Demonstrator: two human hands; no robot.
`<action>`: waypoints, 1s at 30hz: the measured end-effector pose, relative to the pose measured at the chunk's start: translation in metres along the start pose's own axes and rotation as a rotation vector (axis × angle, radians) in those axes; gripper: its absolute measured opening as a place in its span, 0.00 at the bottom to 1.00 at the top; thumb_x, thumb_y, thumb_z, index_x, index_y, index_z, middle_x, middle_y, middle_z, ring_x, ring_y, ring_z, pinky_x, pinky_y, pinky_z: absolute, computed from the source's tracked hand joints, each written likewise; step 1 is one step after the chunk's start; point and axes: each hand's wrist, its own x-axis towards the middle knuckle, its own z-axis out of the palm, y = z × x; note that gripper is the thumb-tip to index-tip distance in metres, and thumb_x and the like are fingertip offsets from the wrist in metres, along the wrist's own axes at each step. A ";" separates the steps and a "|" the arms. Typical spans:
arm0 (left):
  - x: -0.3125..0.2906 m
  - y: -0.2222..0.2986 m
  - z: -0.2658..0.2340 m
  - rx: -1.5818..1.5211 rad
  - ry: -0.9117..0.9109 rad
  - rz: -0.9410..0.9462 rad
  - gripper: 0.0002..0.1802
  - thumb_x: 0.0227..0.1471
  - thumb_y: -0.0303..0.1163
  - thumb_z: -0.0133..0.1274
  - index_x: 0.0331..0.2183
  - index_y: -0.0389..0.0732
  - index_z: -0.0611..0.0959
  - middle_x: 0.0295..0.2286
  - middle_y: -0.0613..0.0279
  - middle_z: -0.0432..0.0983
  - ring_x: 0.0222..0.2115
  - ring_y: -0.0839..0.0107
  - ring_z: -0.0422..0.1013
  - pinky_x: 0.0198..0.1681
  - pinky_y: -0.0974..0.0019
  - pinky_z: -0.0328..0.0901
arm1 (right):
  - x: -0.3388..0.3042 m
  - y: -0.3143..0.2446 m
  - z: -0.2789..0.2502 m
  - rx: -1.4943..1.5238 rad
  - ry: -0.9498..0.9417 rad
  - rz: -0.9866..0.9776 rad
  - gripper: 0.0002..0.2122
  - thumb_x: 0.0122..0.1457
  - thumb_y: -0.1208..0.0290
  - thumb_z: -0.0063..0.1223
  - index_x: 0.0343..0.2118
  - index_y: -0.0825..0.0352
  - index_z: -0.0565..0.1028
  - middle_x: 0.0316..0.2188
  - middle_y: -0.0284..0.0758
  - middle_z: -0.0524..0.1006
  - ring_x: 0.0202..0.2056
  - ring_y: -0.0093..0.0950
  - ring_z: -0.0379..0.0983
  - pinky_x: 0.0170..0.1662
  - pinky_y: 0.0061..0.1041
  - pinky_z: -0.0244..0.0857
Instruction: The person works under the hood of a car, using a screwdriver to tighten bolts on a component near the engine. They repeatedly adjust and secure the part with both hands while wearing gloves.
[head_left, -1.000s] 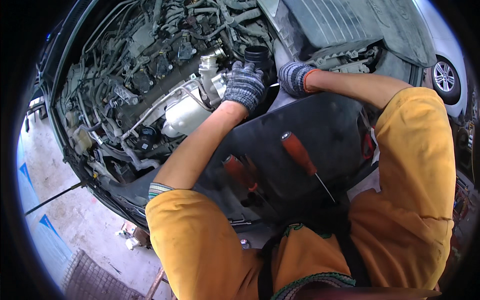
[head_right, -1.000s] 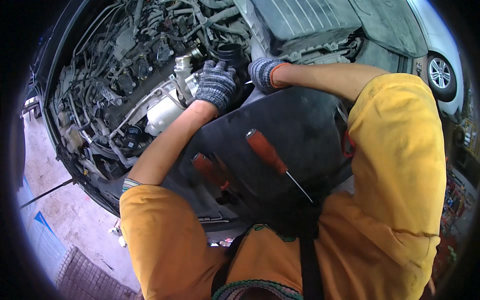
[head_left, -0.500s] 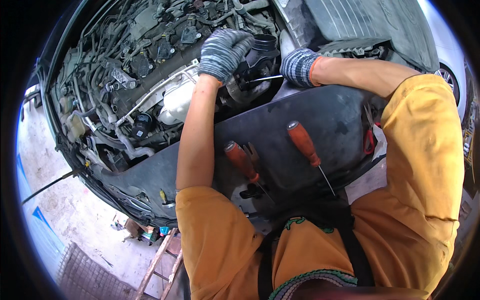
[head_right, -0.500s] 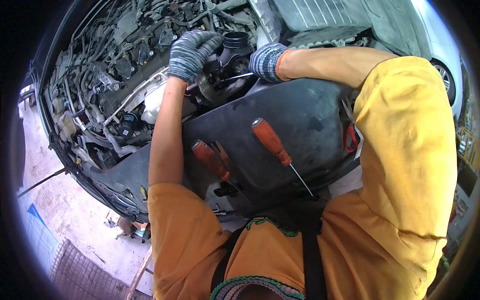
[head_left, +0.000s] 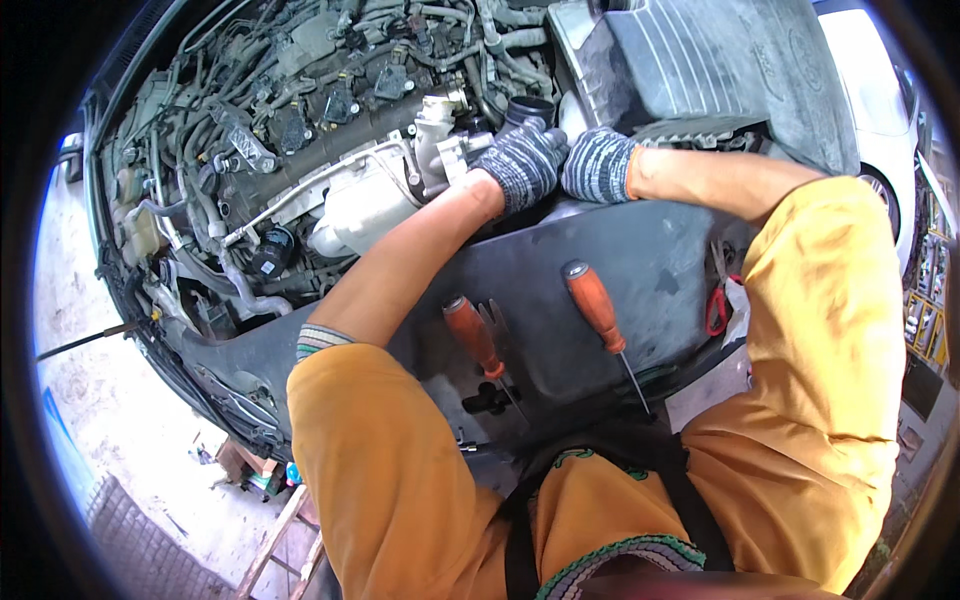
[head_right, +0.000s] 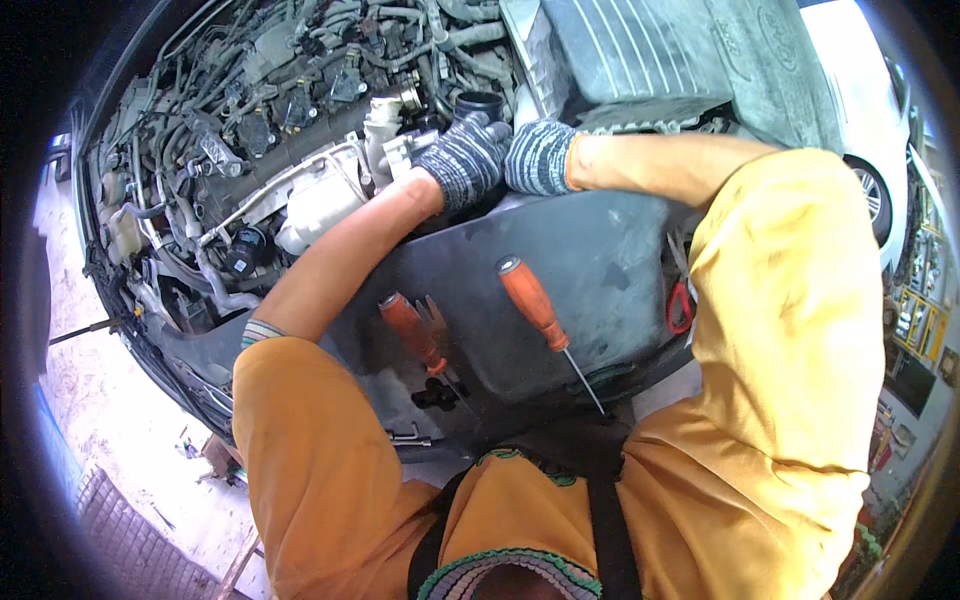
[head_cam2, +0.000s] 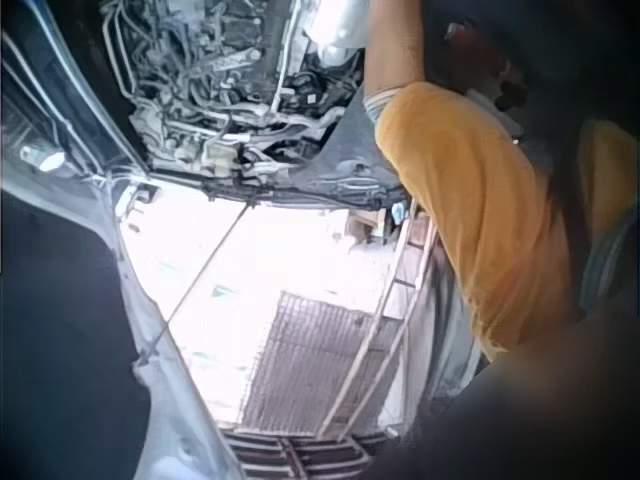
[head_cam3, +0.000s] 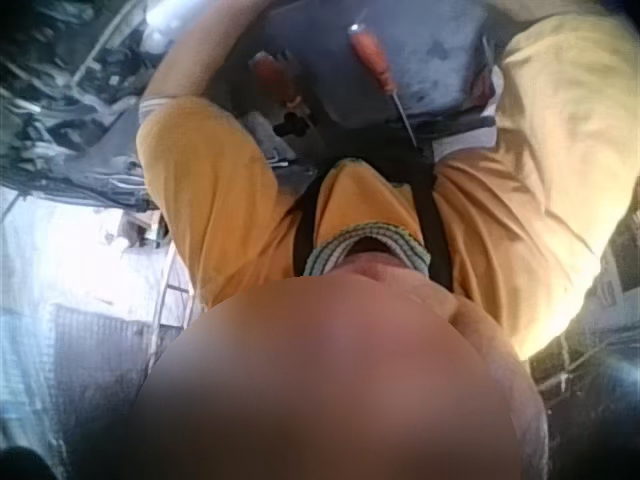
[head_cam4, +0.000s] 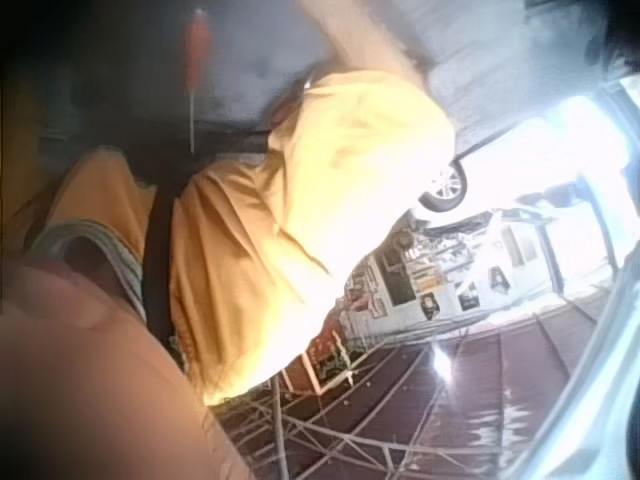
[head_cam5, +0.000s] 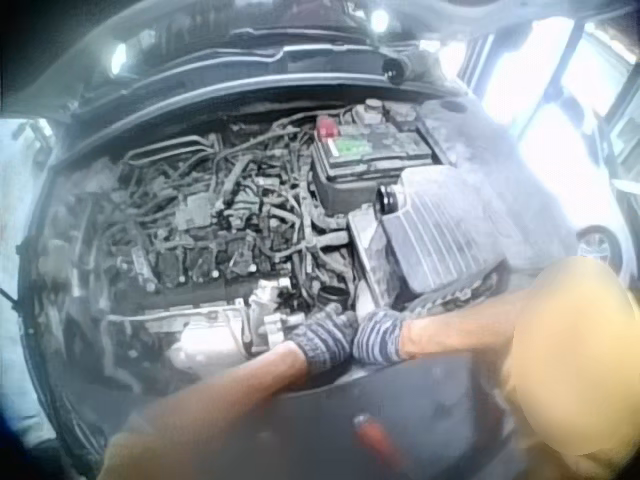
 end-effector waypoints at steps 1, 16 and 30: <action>0.003 0.001 0.000 -0.029 0.035 0.006 0.12 0.46 0.28 0.46 0.32 0.36 0.80 0.32 0.48 0.74 0.33 0.55 0.70 0.39 0.58 0.65 | 0.000 -0.001 0.001 0.014 0.025 0.016 0.09 0.46 0.73 0.46 0.20 0.67 0.79 0.19 0.44 0.77 0.22 0.40 0.76 0.25 0.38 0.69; 0.003 0.014 -0.040 0.038 -0.098 -0.024 0.11 0.42 0.34 0.49 0.26 0.39 0.83 0.30 0.52 0.75 0.33 0.59 0.71 0.38 0.59 0.63 | 0.014 0.019 -0.008 1.476 -0.606 0.925 0.12 0.61 0.59 0.47 0.24 0.58 0.73 0.14 0.27 0.64 0.13 0.22 0.57 0.13 0.24 0.47; 0.004 0.003 -0.020 -0.051 0.073 -0.086 0.13 0.39 0.34 0.51 0.28 0.38 0.83 0.28 0.49 0.74 0.32 0.54 0.71 0.36 0.55 0.65 | 0.028 0.008 0.043 0.740 -0.209 0.689 0.15 0.54 0.67 0.48 0.43 0.66 0.76 0.42 0.41 0.77 0.44 0.37 0.74 0.48 0.31 0.66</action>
